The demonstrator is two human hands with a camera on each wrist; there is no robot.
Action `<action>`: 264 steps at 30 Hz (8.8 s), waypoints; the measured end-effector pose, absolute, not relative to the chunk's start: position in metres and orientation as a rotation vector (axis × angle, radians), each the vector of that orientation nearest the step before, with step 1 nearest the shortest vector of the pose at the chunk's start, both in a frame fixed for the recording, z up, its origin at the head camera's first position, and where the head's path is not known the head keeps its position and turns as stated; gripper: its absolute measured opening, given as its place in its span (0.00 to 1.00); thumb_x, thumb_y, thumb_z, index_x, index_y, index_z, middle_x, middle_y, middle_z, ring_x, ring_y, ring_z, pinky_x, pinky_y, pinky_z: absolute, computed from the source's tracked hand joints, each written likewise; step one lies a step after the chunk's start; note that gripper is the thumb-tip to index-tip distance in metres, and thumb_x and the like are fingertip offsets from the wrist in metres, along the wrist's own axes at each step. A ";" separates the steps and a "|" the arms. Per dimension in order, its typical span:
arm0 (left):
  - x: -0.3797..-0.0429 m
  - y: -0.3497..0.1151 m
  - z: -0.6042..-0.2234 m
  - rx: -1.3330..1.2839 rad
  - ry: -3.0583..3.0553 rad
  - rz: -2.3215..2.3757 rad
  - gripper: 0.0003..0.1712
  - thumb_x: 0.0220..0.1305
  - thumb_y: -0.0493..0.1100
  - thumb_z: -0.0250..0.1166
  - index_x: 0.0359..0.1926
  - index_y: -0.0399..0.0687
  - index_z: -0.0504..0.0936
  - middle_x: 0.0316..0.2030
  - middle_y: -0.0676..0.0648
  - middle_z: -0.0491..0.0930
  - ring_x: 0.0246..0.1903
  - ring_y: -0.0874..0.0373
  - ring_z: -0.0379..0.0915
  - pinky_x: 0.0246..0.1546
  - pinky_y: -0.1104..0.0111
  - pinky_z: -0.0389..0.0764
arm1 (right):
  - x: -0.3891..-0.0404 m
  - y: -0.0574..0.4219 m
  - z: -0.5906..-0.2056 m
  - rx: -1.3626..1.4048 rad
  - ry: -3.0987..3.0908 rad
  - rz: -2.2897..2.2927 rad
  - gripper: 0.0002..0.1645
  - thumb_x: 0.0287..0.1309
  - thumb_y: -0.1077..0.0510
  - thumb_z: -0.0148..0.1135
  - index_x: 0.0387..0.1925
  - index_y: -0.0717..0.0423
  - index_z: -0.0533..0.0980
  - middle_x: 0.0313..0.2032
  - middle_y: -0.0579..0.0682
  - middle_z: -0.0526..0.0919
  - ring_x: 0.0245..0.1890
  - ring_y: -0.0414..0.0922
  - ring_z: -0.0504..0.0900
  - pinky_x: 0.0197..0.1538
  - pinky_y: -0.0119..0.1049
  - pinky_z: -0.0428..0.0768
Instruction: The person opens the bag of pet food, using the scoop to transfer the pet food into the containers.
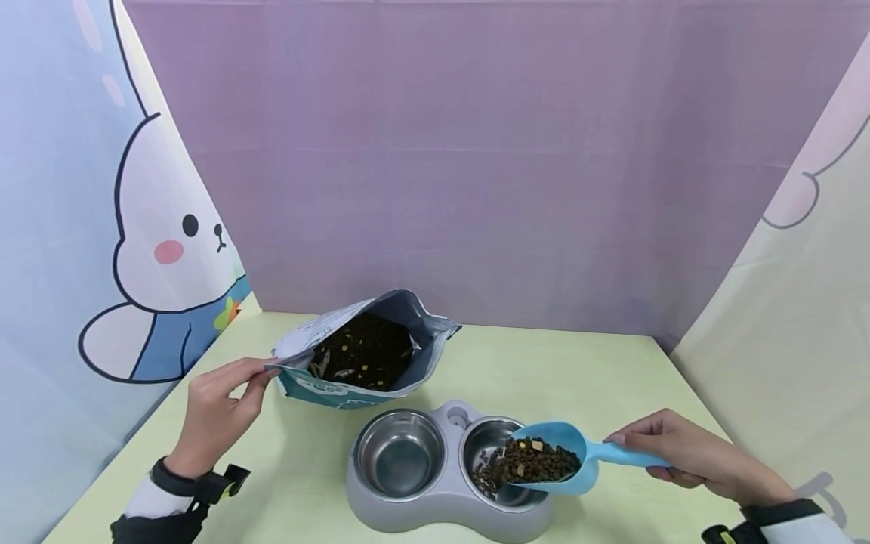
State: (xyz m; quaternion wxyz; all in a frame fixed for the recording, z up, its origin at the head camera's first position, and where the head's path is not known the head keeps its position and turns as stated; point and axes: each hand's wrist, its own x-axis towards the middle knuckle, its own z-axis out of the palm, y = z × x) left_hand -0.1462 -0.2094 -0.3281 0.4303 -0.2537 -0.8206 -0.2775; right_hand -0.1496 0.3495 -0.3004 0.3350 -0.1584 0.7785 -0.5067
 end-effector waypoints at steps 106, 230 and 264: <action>-0.146 -0.209 -0.327 -0.650 -2.027 -0.681 0.14 0.43 0.24 0.65 0.34 0.39 0.80 0.31 0.44 0.81 0.32 0.54 0.78 0.34 0.64 0.80 | -0.164 0.289 -0.255 -0.661 2.485 -0.830 0.09 0.61 0.55 0.53 0.37 0.50 0.79 0.15 0.44 0.70 0.09 0.37 0.62 0.09 0.24 0.59; -0.152 -0.200 -0.326 -0.688 -1.971 -0.660 0.20 0.37 0.22 0.68 0.34 0.42 0.81 0.31 0.47 0.82 0.32 0.59 0.78 0.34 0.69 0.80 | -0.161 0.042 -0.223 -1.518 3.308 0.387 0.30 0.53 0.69 0.55 0.09 0.46 0.50 0.12 0.42 0.46 0.14 0.37 0.48 0.15 0.29 0.44; -0.145 -0.204 -0.324 -0.658 -1.983 -0.653 0.20 0.37 0.22 0.68 0.35 0.41 0.80 0.31 0.47 0.82 0.33 0.59 0.78 0.35 0.70 0.80 | -0.210 0.048 -0.249 -1.217 2.761 -0.649 0.27 0.62 0.63 0.46 0.09 0.48 0.52 0.10 0.43 0.49 0.12 0.39 0.46 0.19 0.31 0.49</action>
